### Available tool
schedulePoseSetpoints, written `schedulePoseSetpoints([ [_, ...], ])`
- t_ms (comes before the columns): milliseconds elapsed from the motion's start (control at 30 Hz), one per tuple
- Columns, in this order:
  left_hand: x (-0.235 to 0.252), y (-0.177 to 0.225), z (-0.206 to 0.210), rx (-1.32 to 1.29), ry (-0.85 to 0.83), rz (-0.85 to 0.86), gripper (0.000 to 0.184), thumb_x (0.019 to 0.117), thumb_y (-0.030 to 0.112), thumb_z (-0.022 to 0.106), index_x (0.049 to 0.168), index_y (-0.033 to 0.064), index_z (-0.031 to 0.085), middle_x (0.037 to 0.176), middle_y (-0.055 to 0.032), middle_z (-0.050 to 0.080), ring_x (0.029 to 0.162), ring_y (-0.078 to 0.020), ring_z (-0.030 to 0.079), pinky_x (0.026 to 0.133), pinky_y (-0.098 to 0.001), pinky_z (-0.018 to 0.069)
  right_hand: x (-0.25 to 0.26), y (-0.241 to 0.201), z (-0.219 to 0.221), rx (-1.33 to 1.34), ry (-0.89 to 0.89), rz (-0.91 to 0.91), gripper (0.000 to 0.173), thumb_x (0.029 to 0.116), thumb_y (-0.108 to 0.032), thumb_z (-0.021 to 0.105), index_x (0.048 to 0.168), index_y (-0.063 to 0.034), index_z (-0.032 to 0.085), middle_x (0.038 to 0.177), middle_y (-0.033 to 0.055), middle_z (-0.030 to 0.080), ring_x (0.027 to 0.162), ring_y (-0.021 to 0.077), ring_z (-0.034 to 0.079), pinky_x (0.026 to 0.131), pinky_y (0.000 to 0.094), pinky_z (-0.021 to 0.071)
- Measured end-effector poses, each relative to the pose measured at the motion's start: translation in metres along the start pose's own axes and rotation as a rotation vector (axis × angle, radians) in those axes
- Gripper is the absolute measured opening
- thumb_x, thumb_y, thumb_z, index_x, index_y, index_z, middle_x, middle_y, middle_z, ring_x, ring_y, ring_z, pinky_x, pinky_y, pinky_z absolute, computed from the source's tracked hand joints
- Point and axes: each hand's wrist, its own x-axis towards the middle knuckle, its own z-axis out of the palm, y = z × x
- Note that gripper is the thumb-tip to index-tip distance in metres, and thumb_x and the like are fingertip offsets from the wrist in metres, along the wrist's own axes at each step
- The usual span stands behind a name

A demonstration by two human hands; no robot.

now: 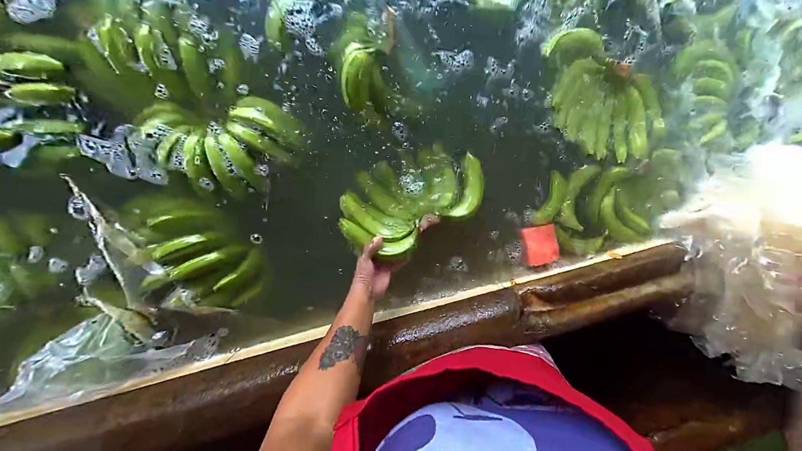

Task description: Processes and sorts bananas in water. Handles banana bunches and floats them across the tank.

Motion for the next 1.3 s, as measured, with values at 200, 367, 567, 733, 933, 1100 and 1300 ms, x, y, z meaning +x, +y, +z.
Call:
schedulePoseSetpoints([
  [200,-0.044,-0.014,0.076,-0.327,0.105,-0.022,0.045,0.1029,0.010,0.045,0.147,0.0055,0.036,0.142,-0.0198,0.049,0.125,-0.0324,0.055,0.101,-0.0497,0.0520,-0.018,-0.092,0.294,-0.207,-0.474,-0.371,0.038,0.1078,-0.039,0.050,0.123,-0.0084,0.068,0.103,0.0202,0.071,0.092,0.0396,0.070,0.079,0.0643,0.0547],
  [367,-0.066,0.003,0.121,-0.426,0.193,-0.070,0.048,0.1051,0.016,0.046,0.151,0.0086,0.033,0.149,-0.0199,0.043,0.133,-0.0345,0.050,0.105,-0.0499,0.0500,-0.018,-0.144,0.383,-0.318,-0.525,-0.399,0.037,0.1092,-0.031,0.046,0.120,-0.0021,0.065,0.104,0.0240,0.071,0.097,0.0444,0.070,0.078,0.0638,0.0538],
  [567,-0.073,0.032,0.144,-0.504,0.273,-0.175,0.055,0.1047,0.027,0.051,0.153,0.0127,0.030,0.152,-0.0185,0.041,0.133,-0.0338,0.051,0.103,-0.0461,0.0522,-0.002,-0.166,0.399,-0.342,-0.486,-0.538,0.035,0.1093,-0.029,0.045,0.116,-0.0001,0.065,0.103,0.0227,0.071,0.095,0.0421,0.072,0.074,0.0606,0.0552],
  [733,-0.070,0.040,0.157,-0.517,0.265,-0.222,0.054,0.1038,0.028,0.052,0.151,0.0128,0.032,0.147,-0.0176,0.045,0.128,-0.0322,0.055,0.099,-0.0438,0.0545,-0.017,-0.187,0.411,-0.398,-0.511,-0.445,0.040,0.1119,-0.029,0.037,0.129,0.0008,0.059,0.108,0.0246,0.070,0.099,0.0440,0.071,0.079,0.0609,0.0562],
  [933,-0.081,0.037,0.159,-0.486,0.264,-0.173,0.054,0.1048,0.025,0.050,0.153,0.0126,0.030,0.153,-0.0177,0.040,0.136,-0.0342,0.049,0.105,-0.0482,0.0510,-0.011,-0.183,0.391,-0.326,-0.726,-0.354,0.041,0.1114,-0.034,0.039,0.127,-0.0017,0.059,0.102,0.0270,0.071,0.100,0.0476,0.070,0.082,0.0657,0.0539],
  [1100,-0.089,0.040,0.170,-0.406,0.183,-0.054,0.048,0.1079,0.020,0.043,0.153,0.0098,0.030,0.152,-0.0188,0.039,0.136,-0.0339,0.048,0.107,-0.0498,0.0488,-0.011,-0.166,0.392,0.057,-0.743,-0.248,0.037,0.1115,-0.029,0.041,0.113,0.0026,0.060,0.087,0.0212,0.064,0.078,0.0363,0.065,0.074,0.0567,0.0535],
  [1300,-0.065,0.030,0.160,-0.325,0.103,0.043,0.046,0.1072,0.020,0.042,0.150,0.0068,0.034,0.147,-0.0204,0.046,0.130,-0.0344,0.053,0.103,-0.0520,0.0509,-0.011,-0.182,0.380,0.379,-0.990,0.002,0.030,0.1113,-0.028,0.036,0.108,-0.0058,0.056,0.065,0.0005,0.049,0.046,0.0075,0.042,0.043,0.0237,0.0385],
])
